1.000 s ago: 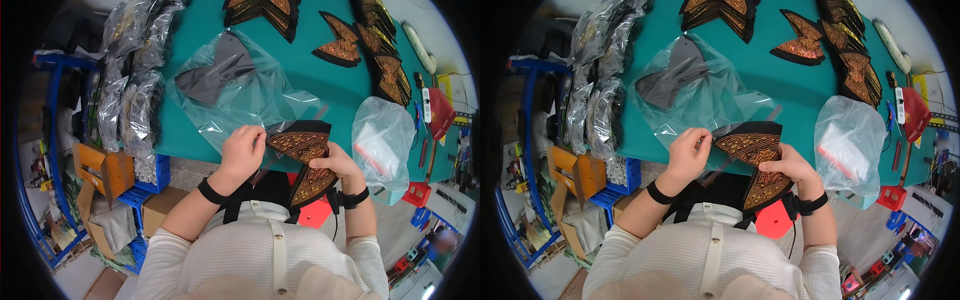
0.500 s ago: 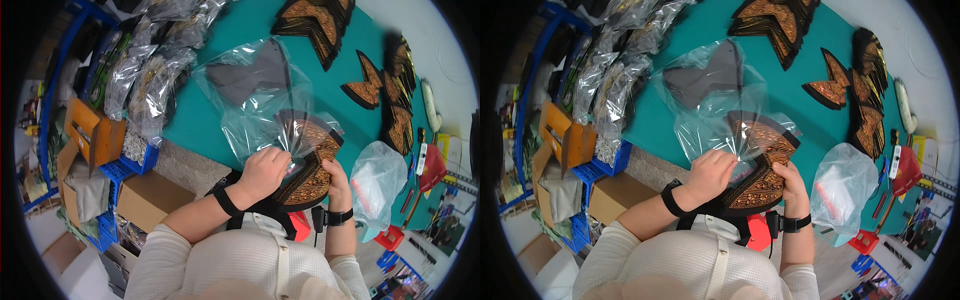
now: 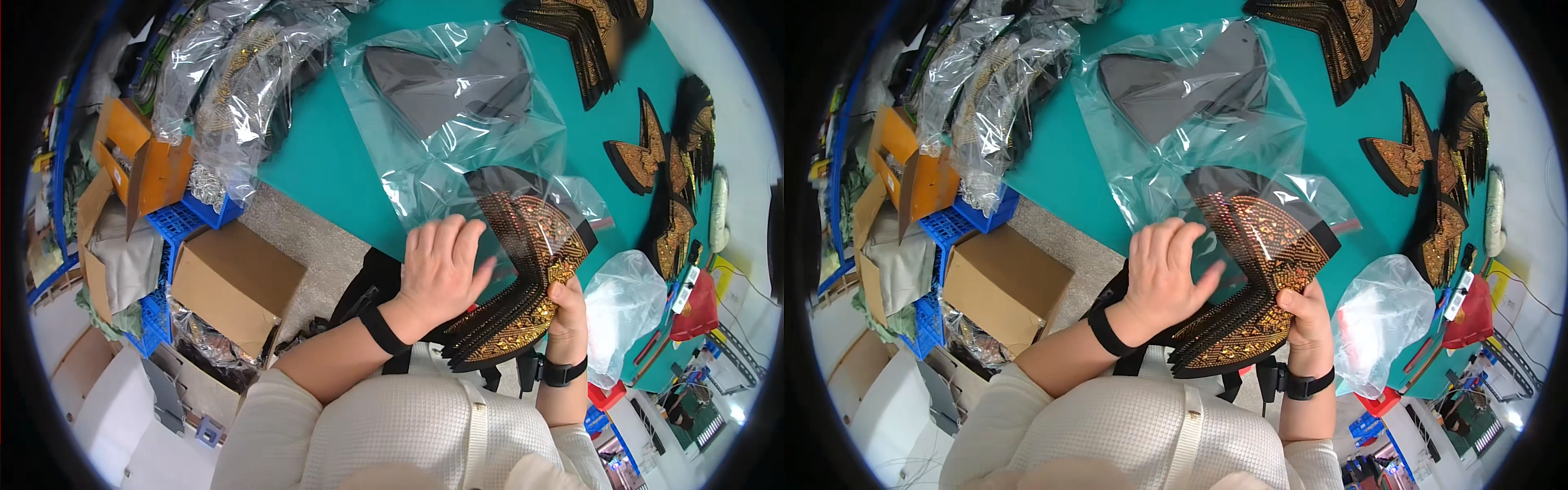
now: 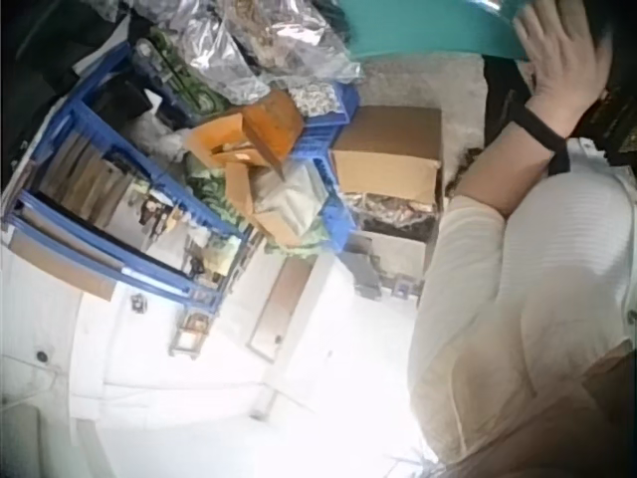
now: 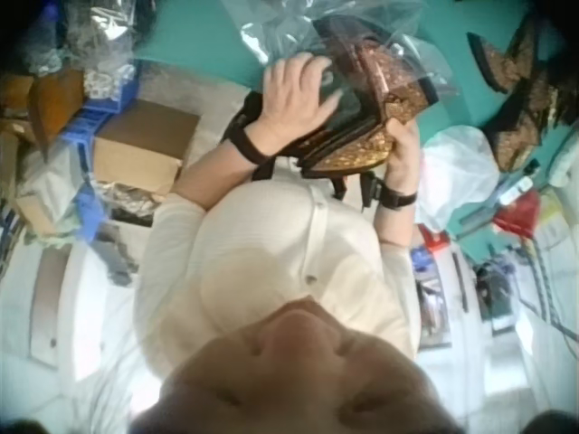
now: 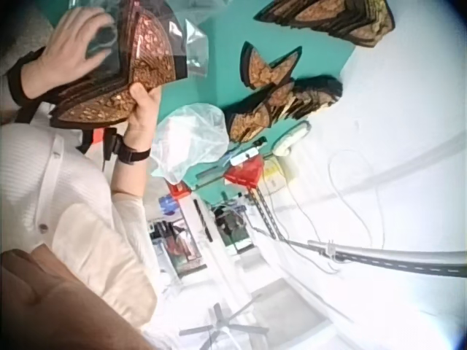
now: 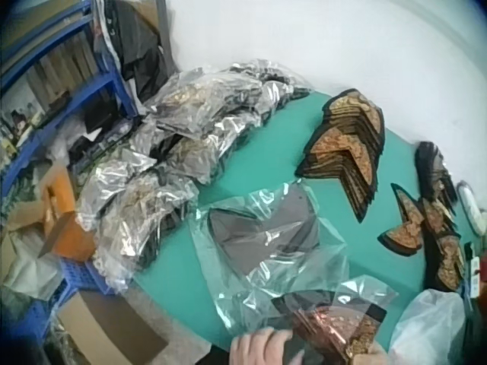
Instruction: Packing black and gold sequined shoe components into plastic bags.
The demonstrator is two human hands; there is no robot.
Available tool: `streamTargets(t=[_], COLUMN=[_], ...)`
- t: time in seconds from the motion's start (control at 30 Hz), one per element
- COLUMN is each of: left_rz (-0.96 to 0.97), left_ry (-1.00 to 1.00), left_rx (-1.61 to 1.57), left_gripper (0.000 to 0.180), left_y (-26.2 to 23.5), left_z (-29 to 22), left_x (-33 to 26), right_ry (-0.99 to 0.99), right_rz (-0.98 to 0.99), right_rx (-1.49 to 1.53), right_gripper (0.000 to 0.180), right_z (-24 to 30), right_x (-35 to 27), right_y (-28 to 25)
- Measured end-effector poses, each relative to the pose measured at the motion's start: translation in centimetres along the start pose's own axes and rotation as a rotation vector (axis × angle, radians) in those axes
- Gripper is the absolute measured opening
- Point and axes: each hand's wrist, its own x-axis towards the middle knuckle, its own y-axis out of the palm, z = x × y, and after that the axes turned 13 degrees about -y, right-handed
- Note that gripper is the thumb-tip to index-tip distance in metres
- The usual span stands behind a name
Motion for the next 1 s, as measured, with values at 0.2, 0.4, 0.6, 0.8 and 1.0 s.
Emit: streamTargets(t=[0.2,0.4,0.6,0.8,1.0], left_rz=[-0.091,-0.056,-0.054,-0.036,0.03], left_ry=[0.092,0.146,0.203,0.284,0.401], left_rx=[-0.14,-0.128,-0.154,-0.141,-0.126], left_gripper=[0.017,0.012,0.011,0.015,0.016], left_y=[-0.9,-2.8,-4.1,-4.6,-5.4], left_z=[-0.2,-2.4,-3.7,-3.4,-2.4], left_x=[2.1,3.2,3.2,2.9,2.0], right_ry=[0.004,0.046,0.035,0.023,0.017], right_rz=[0.009,0.067,-0.033,-0.013,0.063], right_rx=[0.005,-0.059,-0.063,-0.061,-0.028], right_gripper=[0.064,0.059,0.047,0.041,0.039], right_z=[1.1,1.4,1.7,1.7,0.9], right_x=[0.9,0.9,1.0,-0.2,3.2], right_y=[1.0,3.9,4.2,5.7,4.6])
